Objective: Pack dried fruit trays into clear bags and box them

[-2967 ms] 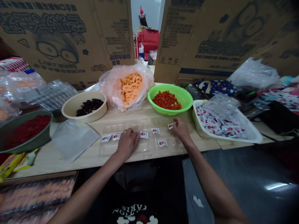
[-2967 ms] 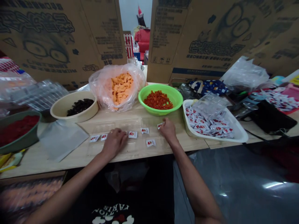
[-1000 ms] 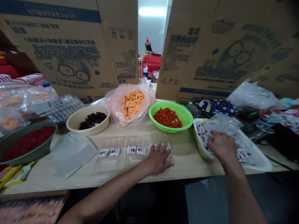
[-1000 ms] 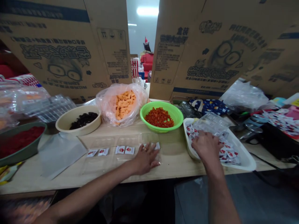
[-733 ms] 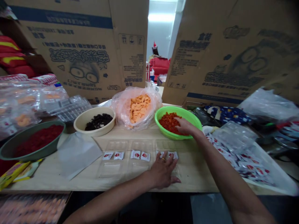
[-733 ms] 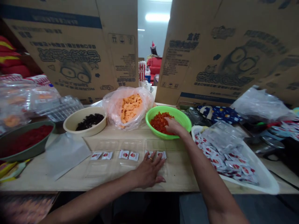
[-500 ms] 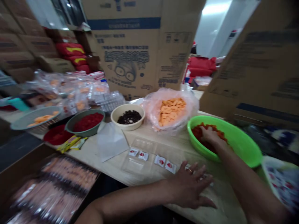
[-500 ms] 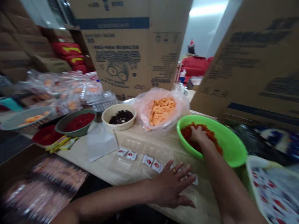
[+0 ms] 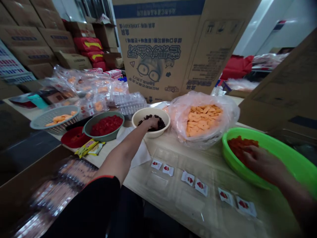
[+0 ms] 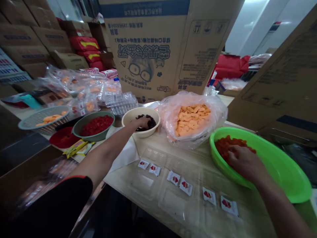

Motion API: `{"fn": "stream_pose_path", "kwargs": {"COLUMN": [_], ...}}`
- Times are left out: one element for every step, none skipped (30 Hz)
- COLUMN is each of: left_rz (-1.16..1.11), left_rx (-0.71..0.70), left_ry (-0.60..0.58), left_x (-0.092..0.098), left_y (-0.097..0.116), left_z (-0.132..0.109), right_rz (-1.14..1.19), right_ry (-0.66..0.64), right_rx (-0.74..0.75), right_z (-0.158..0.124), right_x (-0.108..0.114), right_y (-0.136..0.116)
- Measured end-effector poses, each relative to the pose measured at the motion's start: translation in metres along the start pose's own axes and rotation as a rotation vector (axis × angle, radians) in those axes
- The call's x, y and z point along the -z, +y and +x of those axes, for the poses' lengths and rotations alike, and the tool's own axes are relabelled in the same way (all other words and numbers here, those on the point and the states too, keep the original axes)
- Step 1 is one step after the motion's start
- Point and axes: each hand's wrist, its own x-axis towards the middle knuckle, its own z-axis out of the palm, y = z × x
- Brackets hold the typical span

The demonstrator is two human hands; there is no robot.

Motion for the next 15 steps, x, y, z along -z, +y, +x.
{"fn": "stream_pose_path", "kwargs": {"left_rz": [0.003, 0.008, 0.011, 0.006, -0.002, -0.014, -0.030, -0.049, -0.071, -0.097, -0.126, -0.163, -0.207, -0.259, -0.312], "left_rx": [0.006, 0.021, 0.042, 0.061, 0.081, 0.099, 0.113, 0.123, 0.132, 0.139, 0.146, 0.150, 0.148, 0.137, 0.119], "left_ry": [-0.003, -0.001, 0.003, 0.009, 0.016, 0.023, 0.032, 0.041, 0.052, 0.065, 0.083, 0.105, 0.130, 0.157, 0.182], "left_x": [-0.006, -0.011, -0.015, -0.018, -0.020, -0.021, -0.020, -0.018, -0.015, -0.011, -0.006, -0.001, 0.004, 0.008, 0.010], "left_y": [0.000, -0.001, -0.002, -0.004, -0.006, -0.008, -0.011, -0.012, -0.014, -0.016, -0.017, -0.017, -0.017, -0.016, -0.013], "left_z": [0.004, 0.008, 0.010, 0.011, 0.012, 0.012, 0.013, 0.013, 0.013, 0.012, 0.010, 0.007, 0.003, -0.002, -0.009], "right_rz": [-0.024, -0.043, -0.050, -0.047, -0.037, -0.025, -0.010, 0.008, 0.030, 0.055, 0.087, 0.130, 0.193, 0.280, 0.398], "right_ry": [-0.002, -0.004, -0.002, 0.000, -0.005, -0.010, -0.017, -0.026, -0.033, -0.039, -0.042, -0.055, -0.074, -0.094, -0.122], "right_rx": [-0.016, -0.024, -0.023, -0.011, 0.008, 0.028, 0.049, 0.067, 0.079, 0.080, 0.072, 0.059, 0.037, 0.004, -0.034], "right_z": [-0.004, -0.008, -0.012, -0.016, -0.019, -0.023, -0.027, -0.030, -0.034, -0.037, -0.040, -0.042, -0.045, -0.047, -0.048], "right_x": [0.004, 0.008, 0.011, 0.014, 0.016, 0.018, 0.018, 0.018, 0.018, 0.017, 0.015, 0.012, 0.009, 0.004, -0.002], "right_y": [-0.016, -0.032, -0.048, -0.062, -0.075, -0.087, -0.097, -0.107, -0.116, -0.124, -0.132, -0.139, -0.146, -0.154, -0.162]}}
